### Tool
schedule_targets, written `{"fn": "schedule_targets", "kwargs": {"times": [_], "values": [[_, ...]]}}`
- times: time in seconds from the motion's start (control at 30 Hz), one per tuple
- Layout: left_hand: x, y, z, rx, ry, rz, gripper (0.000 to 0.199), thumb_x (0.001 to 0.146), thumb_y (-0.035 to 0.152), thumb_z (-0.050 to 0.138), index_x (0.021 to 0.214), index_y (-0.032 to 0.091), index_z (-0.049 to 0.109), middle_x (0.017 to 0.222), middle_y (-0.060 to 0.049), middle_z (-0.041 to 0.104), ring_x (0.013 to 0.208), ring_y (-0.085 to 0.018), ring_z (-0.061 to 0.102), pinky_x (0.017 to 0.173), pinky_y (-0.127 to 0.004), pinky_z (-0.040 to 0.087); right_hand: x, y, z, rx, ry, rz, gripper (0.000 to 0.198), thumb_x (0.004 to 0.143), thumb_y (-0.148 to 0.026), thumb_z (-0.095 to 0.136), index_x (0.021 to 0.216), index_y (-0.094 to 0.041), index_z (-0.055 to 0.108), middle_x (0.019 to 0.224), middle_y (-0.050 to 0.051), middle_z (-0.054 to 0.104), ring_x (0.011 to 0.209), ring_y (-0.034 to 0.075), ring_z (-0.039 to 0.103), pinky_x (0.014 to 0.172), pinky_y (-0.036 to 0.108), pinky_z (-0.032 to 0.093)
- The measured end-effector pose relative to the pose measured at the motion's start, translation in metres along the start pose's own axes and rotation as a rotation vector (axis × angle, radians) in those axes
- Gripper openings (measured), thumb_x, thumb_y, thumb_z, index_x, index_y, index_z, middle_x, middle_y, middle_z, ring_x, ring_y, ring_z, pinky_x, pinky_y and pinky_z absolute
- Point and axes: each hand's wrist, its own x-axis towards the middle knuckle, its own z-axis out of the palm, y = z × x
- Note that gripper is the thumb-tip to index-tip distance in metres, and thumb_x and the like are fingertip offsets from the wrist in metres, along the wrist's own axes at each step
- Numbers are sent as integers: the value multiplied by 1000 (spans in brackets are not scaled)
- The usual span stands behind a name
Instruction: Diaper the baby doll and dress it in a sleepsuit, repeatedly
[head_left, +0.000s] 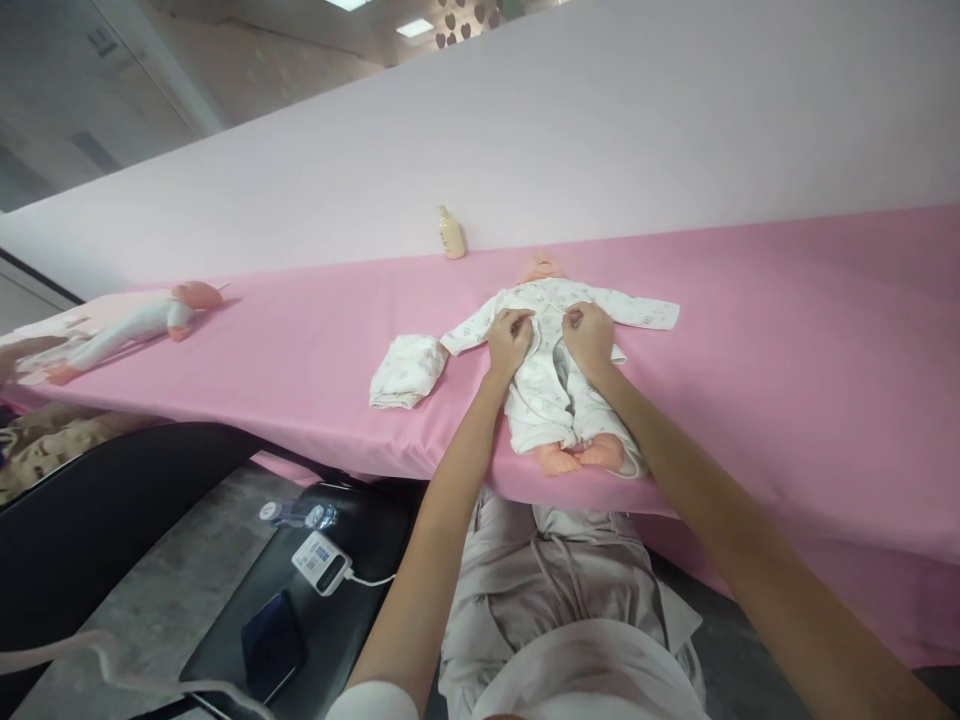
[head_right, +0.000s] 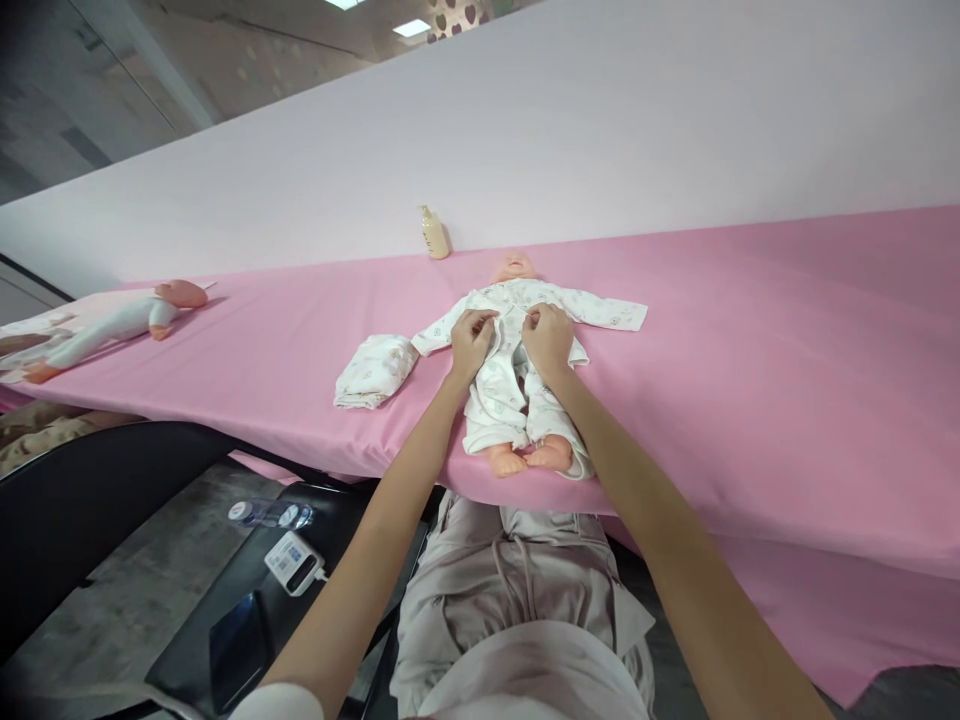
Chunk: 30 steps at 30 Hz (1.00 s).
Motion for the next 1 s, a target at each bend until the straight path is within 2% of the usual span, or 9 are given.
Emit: {"fn": "schedule_targets", "kwargs": {"times": [0.17,0.3,0.4,0.5,0.63,0.73,0.87,1.0], "values": [[2,4,-4,90,-46,-1,21,84,35,53,87,22,69,82,-4,60,79,-17,55,77,-28,43,0,-2,-2,-42,-27,85,14,75,-21,49,63,-19,55,71,7,59,70,22,53,71,37,41],[4,0,-5,91,-36,-29,12,77,26,58,82,21,68,78,-3,57,70,-14,53,72,-26,43,1,-4,-4,-18,-24,94,16,77,-23,52,62,-20,54,68,6,59,66,20,52,66,34,40],[6,-5,-5,68,-34,-27,12,75,20,56,82,21,66,79,-2,57,68,-13,51,71,-26,43,0,-7,-5,37,-23,92,21,81,-29,51,63,-19,55,67,5,60,64,19,52,64,32,39],[7,-7,-6,82,-28,-5,11,73,17,55,80,20,64,82,-2,57,72,-14,52,74,-27,44,-1,-11,-6,98,-33,78,22,81,-31,54,63,-19,57,67,4,61,67,20,55,65,32,40],[8,-7,-9,73,23,8,10,73,17,56,78,19,64,88,-5,59,87,-17,53,78,-27,44,-2,-17,-6,166,-43,69,13,77,-25,56,66,-19,59,70,3,63,71,20,57,72,33,42],[11,-8,-9,-37,54,-82,7,73,18,57,76,19,64,87,-4,61,84,-16,55,75,-27,45,-4,-20,-6,165,-43,78,8,74,-18,55,67,-19,60,71,3,63,72,20,57,74,34,43],[16,-8,-4,-370,-9,-291,9,73,23,60,78,17,64,78,-2,65,71,-13,59,69,-25,47,-5,-22,-6,184,-28,80,9,74,-19,52,68,-19,60,72,4,63,72,19,57,74,33,43],[14,-3,3,-495,-79,-318,16,70,29,66,80,16,67,81,-4,69,77,-14,63,76,-27,50,-6,-22,-5,228,-29,66,10,74,-22,52,68,-19,59,71,3,63,69,18,56,71,32,44]]}}
